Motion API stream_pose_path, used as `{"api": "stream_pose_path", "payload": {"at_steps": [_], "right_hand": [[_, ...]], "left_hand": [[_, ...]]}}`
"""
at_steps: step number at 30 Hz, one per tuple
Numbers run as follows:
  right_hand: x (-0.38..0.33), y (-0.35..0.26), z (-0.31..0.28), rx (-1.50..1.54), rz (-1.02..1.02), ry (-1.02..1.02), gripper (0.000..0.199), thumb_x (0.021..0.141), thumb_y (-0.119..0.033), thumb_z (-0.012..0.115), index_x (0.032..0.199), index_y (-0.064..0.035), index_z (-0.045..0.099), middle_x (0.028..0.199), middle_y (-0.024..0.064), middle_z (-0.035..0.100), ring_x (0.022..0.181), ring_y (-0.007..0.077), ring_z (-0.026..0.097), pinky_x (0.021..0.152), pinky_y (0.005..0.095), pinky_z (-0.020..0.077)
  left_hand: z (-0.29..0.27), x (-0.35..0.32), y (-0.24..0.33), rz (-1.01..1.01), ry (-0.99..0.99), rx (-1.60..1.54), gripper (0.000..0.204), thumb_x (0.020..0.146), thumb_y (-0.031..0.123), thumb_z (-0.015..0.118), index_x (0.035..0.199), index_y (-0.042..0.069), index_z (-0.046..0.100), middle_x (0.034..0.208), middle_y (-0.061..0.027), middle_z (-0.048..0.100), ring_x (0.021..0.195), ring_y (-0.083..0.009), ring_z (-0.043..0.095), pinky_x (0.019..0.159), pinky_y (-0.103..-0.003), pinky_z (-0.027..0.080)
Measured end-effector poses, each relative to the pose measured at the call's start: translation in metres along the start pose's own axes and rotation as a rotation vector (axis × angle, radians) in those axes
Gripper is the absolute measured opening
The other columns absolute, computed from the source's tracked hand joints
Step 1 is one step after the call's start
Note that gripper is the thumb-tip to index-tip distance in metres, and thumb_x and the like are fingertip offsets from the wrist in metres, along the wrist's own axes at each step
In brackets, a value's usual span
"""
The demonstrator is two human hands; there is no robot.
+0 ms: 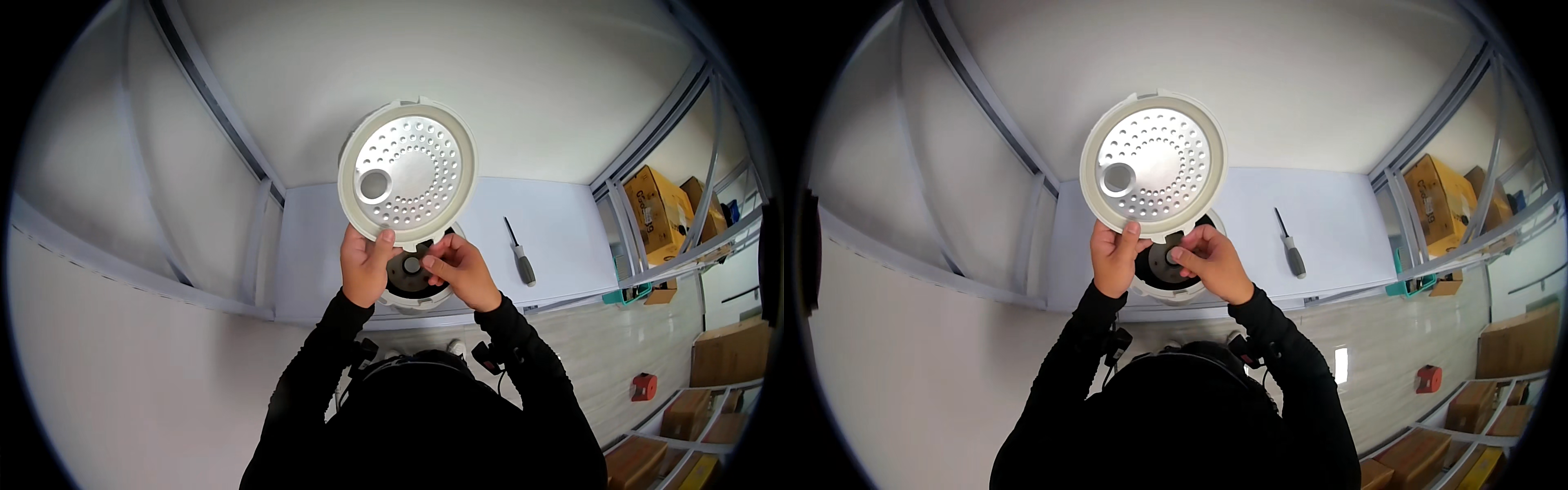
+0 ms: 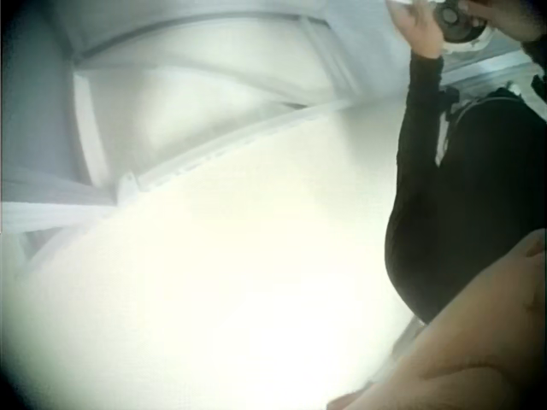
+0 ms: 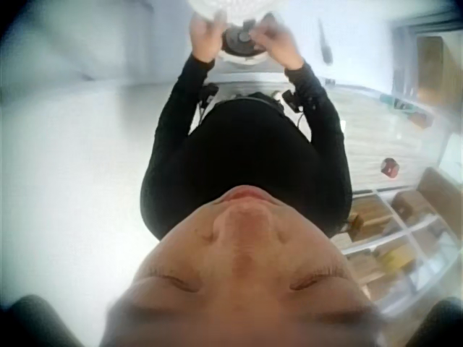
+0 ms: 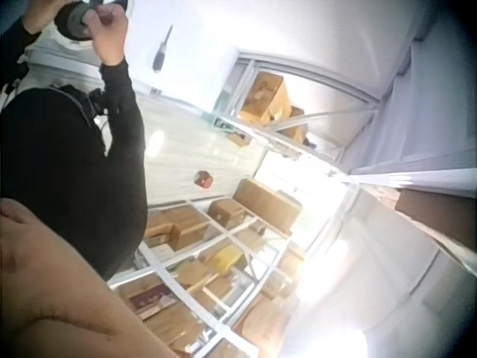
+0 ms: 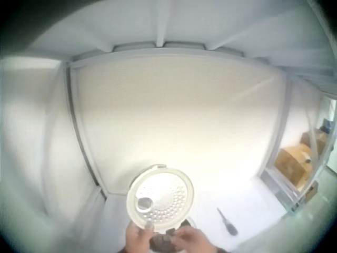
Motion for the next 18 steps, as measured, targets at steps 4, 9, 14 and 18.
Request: {"api": "stream_pose_path", "payload": {"at_steps": [4,9,14,18], "right_hand": [[0.004,-0.01,0.025,0.102,-0.229,0.132,0.062,0.09,-0.003,0.08,0.139,-0.0025,0.041,0.123,0.0108,0.062,0.089,0.0121,0.066,0.073,0.0257,0.0572],[0.015,-0.002,0.033,0.004,-0.374,0.136,0.073,0.086,0.005,0.081,0.144,-0.002,0.037,0.129,0.0101,0.06,0.098,0.0128,0.065,0.081,0.0267,0.058],[0.013,-0.007,0.044,-0.036,-0.252,0.041,0.066,0.087,0.006,0.08,0.141,-0.0014,0.042,0.124,0.0072,0.063,0.098,0.0116,0.063,0.083,0.0262,0.0574],[0.011,-0.006,0.05,-0.057,-0.213,-0.004,0.059,0.089,0.008,0.076,0.138,-0.0012,0.046,0.119,0.005,0.065,0.096,0.0098,0.063,0.086,0.0262,0.0577]], "left_hand": [[0.004,0.0,0.006,0.011,-0.035,-0.081,0.04,0.107,0.016,0.06,0.14,0.0,0.045,0.132,-0.0149,0.063,0.112,-0.022,0.07,0.088,-0.034,0.064],[0.0,-0.003,0.009,-0.044,-0.036,-0.084,0.051,0.103,0.007,0.063,0.145,-0.002,0.036,0.139,-0.0163,0.057,0.121,-0.0233,0.065,0.094,-0.038,0.061],[-0.011,0.0,0.025,0.157,-0.002,0.25,0.053,0.089,-0.003,0.073,0.136,-0.006,0.049,0.128,-0.0153,0.066,0.112,-0.0199,0.069,0.092,-0.035,0.057],[-0.014,0.002,0.034,0.139,0.115,0.212,0.042,0.086,-0.004,0.075,0.125,-0.007,0.06,0.118,-0.0141,0.071,0.106,-0.0196,0.07,0.09,-0.034,0.056]]}}
Point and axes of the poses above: each hand's wrist, its own x-axis towards the middle knuckle, its own z-axis out of the palm, y = z × x, the point moved 4 cm from there along x, towards the middle knuckle
